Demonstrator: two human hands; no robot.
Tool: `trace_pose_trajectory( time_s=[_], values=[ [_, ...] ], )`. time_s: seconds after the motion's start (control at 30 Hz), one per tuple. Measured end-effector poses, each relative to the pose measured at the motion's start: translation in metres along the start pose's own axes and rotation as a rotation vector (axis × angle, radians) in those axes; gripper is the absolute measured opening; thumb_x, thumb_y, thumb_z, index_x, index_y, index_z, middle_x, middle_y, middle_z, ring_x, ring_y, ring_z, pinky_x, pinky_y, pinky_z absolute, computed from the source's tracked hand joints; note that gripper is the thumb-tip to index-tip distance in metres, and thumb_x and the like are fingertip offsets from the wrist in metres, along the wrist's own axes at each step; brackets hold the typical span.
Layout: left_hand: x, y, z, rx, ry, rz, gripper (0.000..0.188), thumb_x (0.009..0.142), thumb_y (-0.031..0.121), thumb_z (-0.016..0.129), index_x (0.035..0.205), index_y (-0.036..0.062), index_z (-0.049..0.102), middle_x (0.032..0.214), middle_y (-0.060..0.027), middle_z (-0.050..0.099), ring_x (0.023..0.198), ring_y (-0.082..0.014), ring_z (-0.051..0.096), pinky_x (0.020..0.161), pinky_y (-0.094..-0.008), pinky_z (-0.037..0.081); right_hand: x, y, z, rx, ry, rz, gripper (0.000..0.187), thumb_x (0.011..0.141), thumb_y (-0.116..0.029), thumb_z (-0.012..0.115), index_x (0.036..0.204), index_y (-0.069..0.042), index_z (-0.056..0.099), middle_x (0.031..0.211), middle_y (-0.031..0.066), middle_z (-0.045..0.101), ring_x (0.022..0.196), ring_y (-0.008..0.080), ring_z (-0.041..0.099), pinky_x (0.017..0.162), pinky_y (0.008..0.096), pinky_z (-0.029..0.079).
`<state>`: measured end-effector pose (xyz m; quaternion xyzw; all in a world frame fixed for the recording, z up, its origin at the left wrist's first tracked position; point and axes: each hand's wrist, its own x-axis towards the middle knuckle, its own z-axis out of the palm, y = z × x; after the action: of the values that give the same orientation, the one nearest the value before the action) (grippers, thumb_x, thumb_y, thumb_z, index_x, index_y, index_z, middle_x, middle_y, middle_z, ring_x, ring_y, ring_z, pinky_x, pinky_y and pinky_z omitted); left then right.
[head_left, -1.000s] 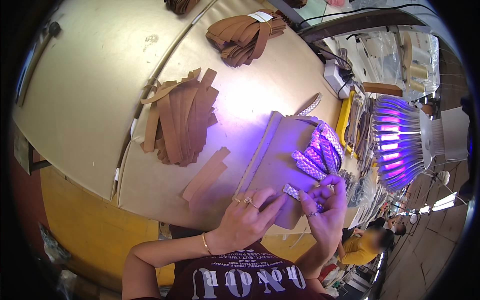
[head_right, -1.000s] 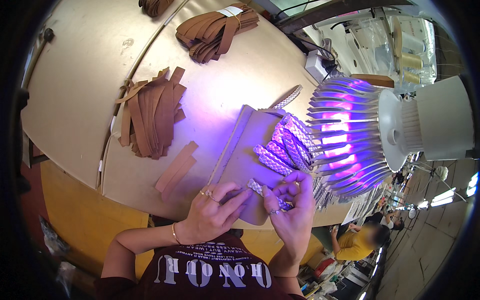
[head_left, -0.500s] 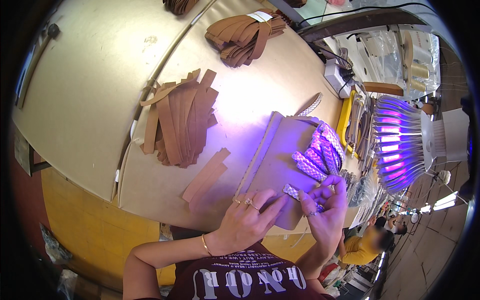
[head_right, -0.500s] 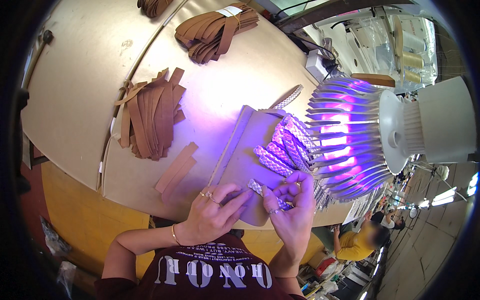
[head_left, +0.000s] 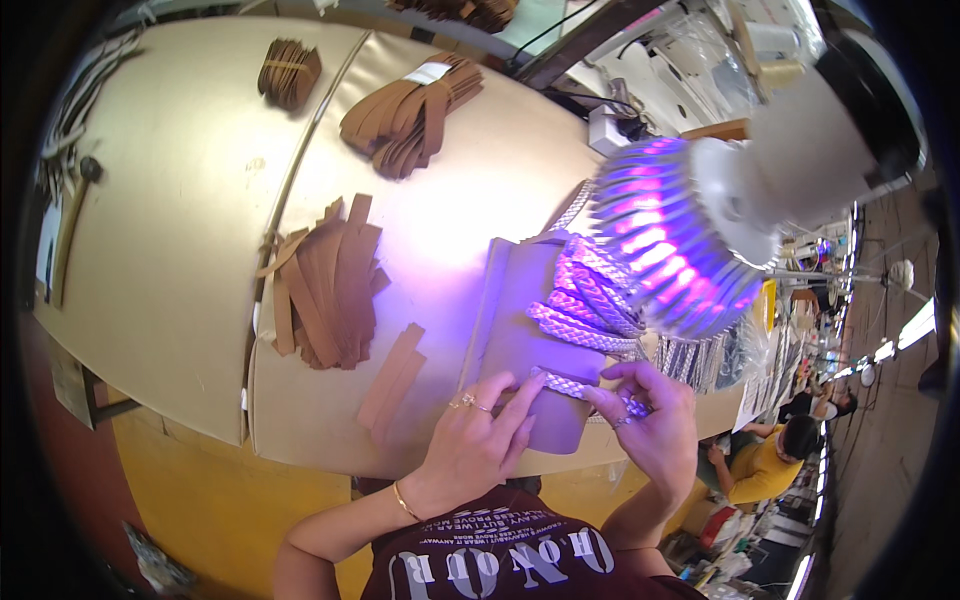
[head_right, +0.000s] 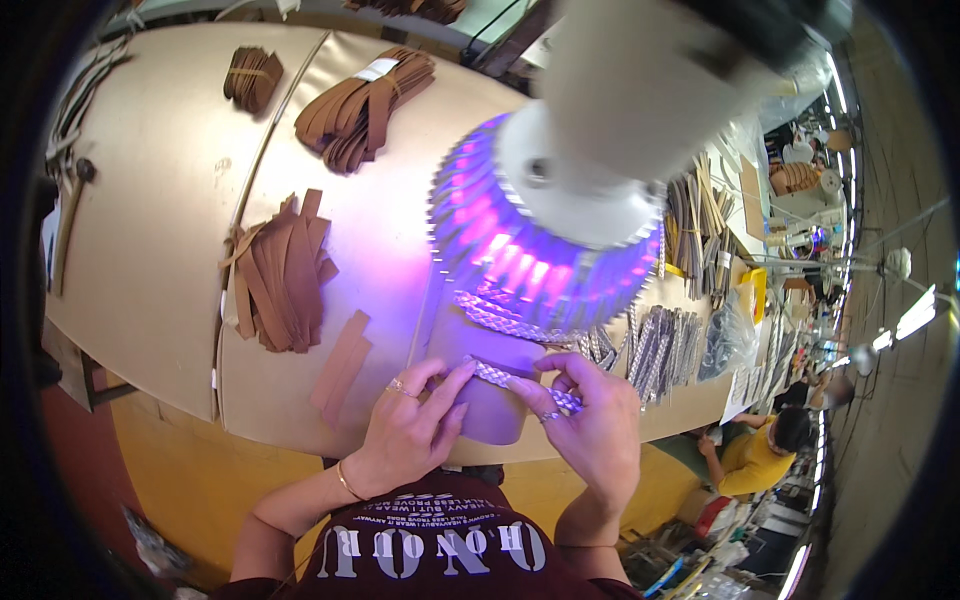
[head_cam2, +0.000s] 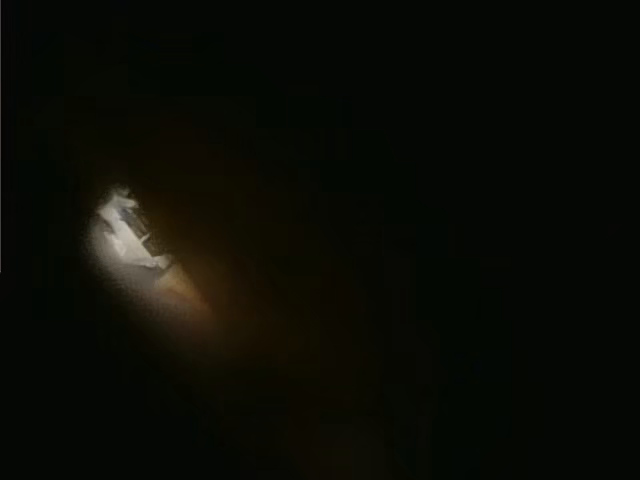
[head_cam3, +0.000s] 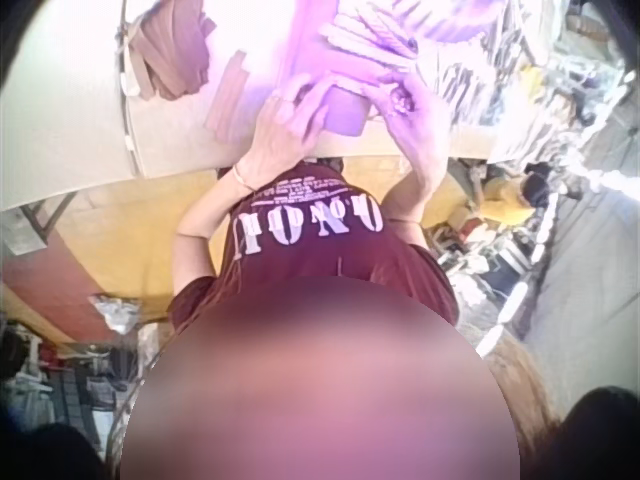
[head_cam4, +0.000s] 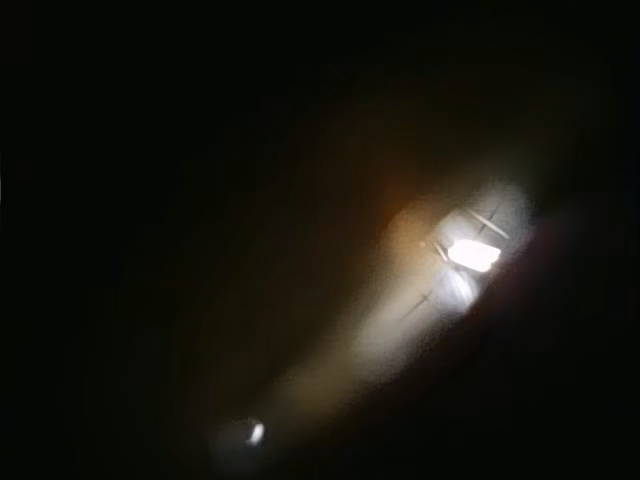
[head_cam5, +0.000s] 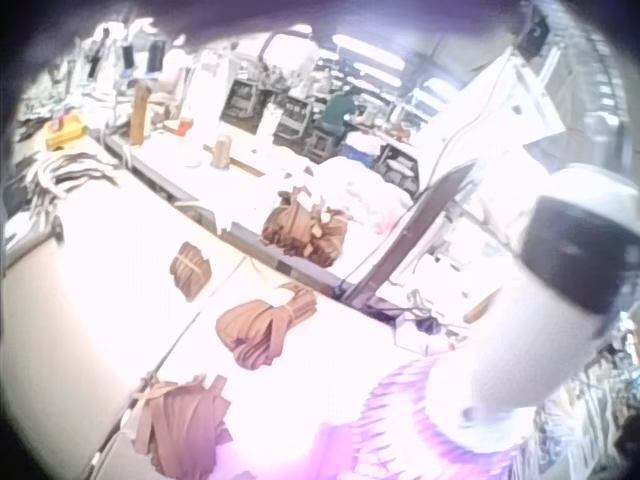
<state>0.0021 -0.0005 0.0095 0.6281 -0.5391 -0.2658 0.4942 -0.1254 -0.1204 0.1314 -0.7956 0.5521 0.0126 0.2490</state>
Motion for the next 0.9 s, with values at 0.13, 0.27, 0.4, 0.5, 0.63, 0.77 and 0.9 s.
trace_pose_trajectory(
  time_s=[0.13, 0.27, 0.4, 0.5, 0.63, 0.77, 0.9],
  values=[
    [0.001, 0.004, 0.001, 0.046, -0.005, -0.012, 0.047, 0.088, 0.012, 0.064, 0.134, 0.0063, 0.056, 0.109, -0.0143, 0.054, 0.085, -0.0268, 0.06, 0.075, -0.0397, 0.05, 0.001, 0.016, -0.011, -0.051, 0.08, -0.155, 0.025, 0.081, -0.021, 0.081, 0.079, 0.001, 0.069, 0.066, 0.0091, 0.063, 0.056, 0.0168, 0.059, 0.052, 0.0304, 0.043],
    [0.001, 0.006, 0.002, 0.126, 0.014, 0.021, 0.046, 0.087, 0.011, 0.064, 0.133, 0.006, 0.057, 0.108, -0.0153, 0.056, 0.083, -0.0266, 0.061, 0.073, -0.0392, 0.05, 0.003, 0.028, -0.007, 0.056, 0.054, -0.11, 0.028, 0.083, -0.024, 0.079, 0.077, 0.002, 0.069, 0.066, 0.0112, 0.063, 0.057, 0.0211, 0.06, 0.054, 0.0324, 0.044],
    [0.002, 0.007, 0.002, 0.158, 0.008, 0.025, 0.047, 0.086, 0.01, 0.065, 0.132, 0.0057, 0.058, 0.108, -0.0158, 0.056, 0.084, -0.0271, 0.061, 0.073, -0.0388, 0.05, 0.006, 0.038, 0.0, 0.143, 0.061, -0.1, 0.029, 0.083, -0.025, 0.078, 0.078, 0.002, 0.069, 0.066, 0.0131, 0.063, 0.058, 0.0226, 0.06, 0.055, 0.0335, 0.045],
    [0.002, 0.009, 0.002, 0.166, -0.012, 0.013, 0.047, 0.086, 0.009, 0.066, 0.132, 0.0047, 0.058, 0.108, -0.0162, 0.056, 0.085, -0.0278, 0.06, 0.073, -0.0387, 0.05, 0.006, 0.046, 0.004, 0.19, 0.042, -0.068, 0.03, 0.084, -0.027, 0.077, 0.079, 0.002, 0.07, 0.068, 0.015, 0.064, 0.058, 0.0251, 0.061, 0.056, 0.0359, 0.045],
    [0.004, 0.01, 0.001, 0.207, -0.024, 0.032, 0.047, 0.085, 0.007, 0.066, 0.131, 0.003, 0.058, 0.109, -0.0167, 0.055, 0.085, -0.0283, 0.06, 0.073, -0.0386, 0.05, 0.008, 0.055, 0.013, 0.234, 0.016, -0.039, 0.041, 0.087, -0.041, 0.071, 0.078, -0.001, 0.07, 0.067, 0.0157, 0.064, 0.063, 0.0337, 0.063, 0.06, 0.0428, 0.047],
    [0.006, 0.015, -0.001, 0.242, -0.064, 0.018, 0.047, 0.085, 0.004, 0.064, 0.131, 0.0007, 0.057, 0.111, -0.0181, 0.054, 0.089, -0.0308, 0.058, 0.078, -0.0399, 0.049, 0.009, 0.06, 0.02, 0.275, -0.001, -0.016, 0.045, 0.087, -0.046, 0.069, 0.08, -0.002, 0.071, 0.067, 0.016, 0.064, 0.065, 0.0338, 0.064, 0.061, 0.0427, 0.048],
    [0.004, 0.023, -0.005, 0.41, -0.1, 0.035, 0.047, 0.086, 0.006, 0.065, 0.132, 0.0016, 0.057, 0.119, -0.0206, 0.053, 0.102, -0.0361, 0.057, 0.087, -0.0455, 0.047, 0.008, 0.062, 0.026, 0.277, 0.001, 0.001, 0.048, 0.088, -0.05, 0.067, 0.081, -0.003, 0.072, 0.067, 0.0159, 0.064, 0.066, 0.0337, 0.065, 0.061, 0.0424, 0.049]
  ],
)
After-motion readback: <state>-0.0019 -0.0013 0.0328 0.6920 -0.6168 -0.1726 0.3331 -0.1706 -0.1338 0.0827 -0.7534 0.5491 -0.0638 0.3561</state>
